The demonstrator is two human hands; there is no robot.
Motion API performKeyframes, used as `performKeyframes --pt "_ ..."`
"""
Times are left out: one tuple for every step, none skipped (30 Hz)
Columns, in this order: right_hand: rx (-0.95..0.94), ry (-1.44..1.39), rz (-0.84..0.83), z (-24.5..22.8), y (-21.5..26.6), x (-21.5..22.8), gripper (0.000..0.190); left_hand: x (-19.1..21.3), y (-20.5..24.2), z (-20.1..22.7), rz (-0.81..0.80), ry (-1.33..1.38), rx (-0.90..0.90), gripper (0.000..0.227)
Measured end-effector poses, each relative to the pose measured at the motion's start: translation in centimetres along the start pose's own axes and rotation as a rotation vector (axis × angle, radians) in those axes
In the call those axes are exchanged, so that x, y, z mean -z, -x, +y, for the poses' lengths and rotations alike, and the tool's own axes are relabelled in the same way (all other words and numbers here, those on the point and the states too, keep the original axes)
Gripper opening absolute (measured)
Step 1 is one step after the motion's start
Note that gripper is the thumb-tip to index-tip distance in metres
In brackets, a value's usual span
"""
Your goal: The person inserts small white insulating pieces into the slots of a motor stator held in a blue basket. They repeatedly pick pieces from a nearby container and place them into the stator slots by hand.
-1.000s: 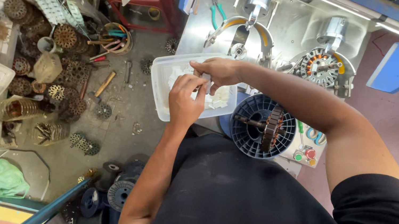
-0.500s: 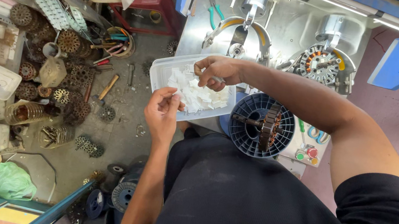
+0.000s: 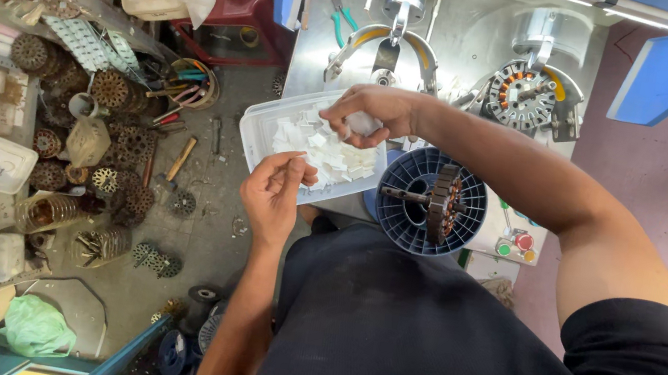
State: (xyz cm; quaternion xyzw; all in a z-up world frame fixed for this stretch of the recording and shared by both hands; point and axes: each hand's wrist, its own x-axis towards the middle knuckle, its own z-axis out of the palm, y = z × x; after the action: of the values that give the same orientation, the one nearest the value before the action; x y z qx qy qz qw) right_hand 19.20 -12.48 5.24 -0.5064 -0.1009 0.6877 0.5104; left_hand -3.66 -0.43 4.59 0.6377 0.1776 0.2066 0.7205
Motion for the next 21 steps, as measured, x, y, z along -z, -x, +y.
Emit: performKeyframes --pt "0.047 -0.101 0.008 -0.1 0.8 0.1 0.033 -0.3 -0.1 0.4 -0.008 -0.016 -0.002 0.014" --pt "0.146 -0.179 -0.037 -0.1 1.7 0.2 0.035 -0.6 -0.3 0.8 -0.017 -0.031 -0.005 0.014" --pt "0.248 -0.256 -0.08 0.1 2.8 0.3 0.039 -0.9 -0.4 1.1 -0.047 -0.049 -0.023 0.014" --pt "0.351 -0.332 -0.123 0.2 3.9 0.4 0.045 -1.4 -0.5 1.4 -0.078 -0.067 -0.041 0.015" --pt "0.448 -0.352 -0.124 0.4 5.3 0.4 0.041 -1.9 -0.8 1.7 -0.108 -0.084 -0.059 0.015" --pt "0.545 -0.371 -0.124 0.8 6.8 0.1 0.037 -2.5 -1.0 2.1 -0.137 -0.085 -0.11 0.015" --pt "0.641 -0.39 -0.125 1.3 8.5 -0.4 0.034 -3.1 -1.1 2.6 -0.165 -0.086 -0.157 0.014" --pt "0.678 -0.391 -0.015 1.8 10.1 -1.0 0.027 -3.7 -1.2 3.0 -0.193 -0.085 -0.205 0.014" --pt "0.712 -0.393 0.093 2.5 11.5 -1.6 0.02 -4.4 -1.2 3.3 -0.221 -0.079 -0.205 0.014" --pt "0.744 -0.395 0.202 3.2 12.8 -2.2 0.014 -5.0 -1.3 3.6 -0.25 -0.073 -0.205 0.014" --pt "0.708 -0.431 0.32 3.8 14.1 -2.8 0.009 -5.7 -1.4 4.1 -0.279 -0.067 -0.203 0.015" --pt "0.669 -0.466 0.437 4.6 15.4 -3.3 0.008 -6.3 -1.4 4.5 -0.303 -0.07 -0.193 0.015" --pt "0.631 -0.504 0.56 5.6 16.4 -3.7 0.012 -7.0 -1.4 4.8 -0.335 -0.072 -0.181 0.015" --pt "0.677 -0.543 0.557 6.8 16.8 -4.0 0.008 -7.6 -1.4 5.0 -0.366 -0.074 -0.17 0.016" --pt "0.725 -0.581 0.562 7.9 17.2 -4.2 0.007 -8.2 -1.5 5.4 -0.398 -0.075 -0.17 0.015" --pt "0.773 -0.619 0.567 9.1 17.4 -4.4 0.011 -8.9 -1.5 5.7 -0.43 -0.075 -0.17 0.014" --pt "0.861 -0.675 0.487 10.4 17.5 -4.7 0.019 -9.5 -1.5 5.9 -0.459 -0.077 -0.169 0.013" --pt "0.948 -0.727 0.404 11.6 17.6 -5.0 0.029 -10.2 -1.5 6.1 -0.492 -0.032 -0.155 0.012" --pt "1.032 -0.776 0.315 12.7 17.7 -5.5 0.04 -10.9 -1.4 6.3 -0.519 0.011 -0.139 0.012" --pt "1.007 -0.715 0.45 13.6 17.7 -6.1 0.034 -11.4 -1.4 6.4 -0.545 0.053 -0.123 0.013" --pt "0.975 -0.65 0.58 14.4 17.6 -6.9 0.028 -11.8 -1.3 6.5 -0.574 0.018 -0.132 0.011"
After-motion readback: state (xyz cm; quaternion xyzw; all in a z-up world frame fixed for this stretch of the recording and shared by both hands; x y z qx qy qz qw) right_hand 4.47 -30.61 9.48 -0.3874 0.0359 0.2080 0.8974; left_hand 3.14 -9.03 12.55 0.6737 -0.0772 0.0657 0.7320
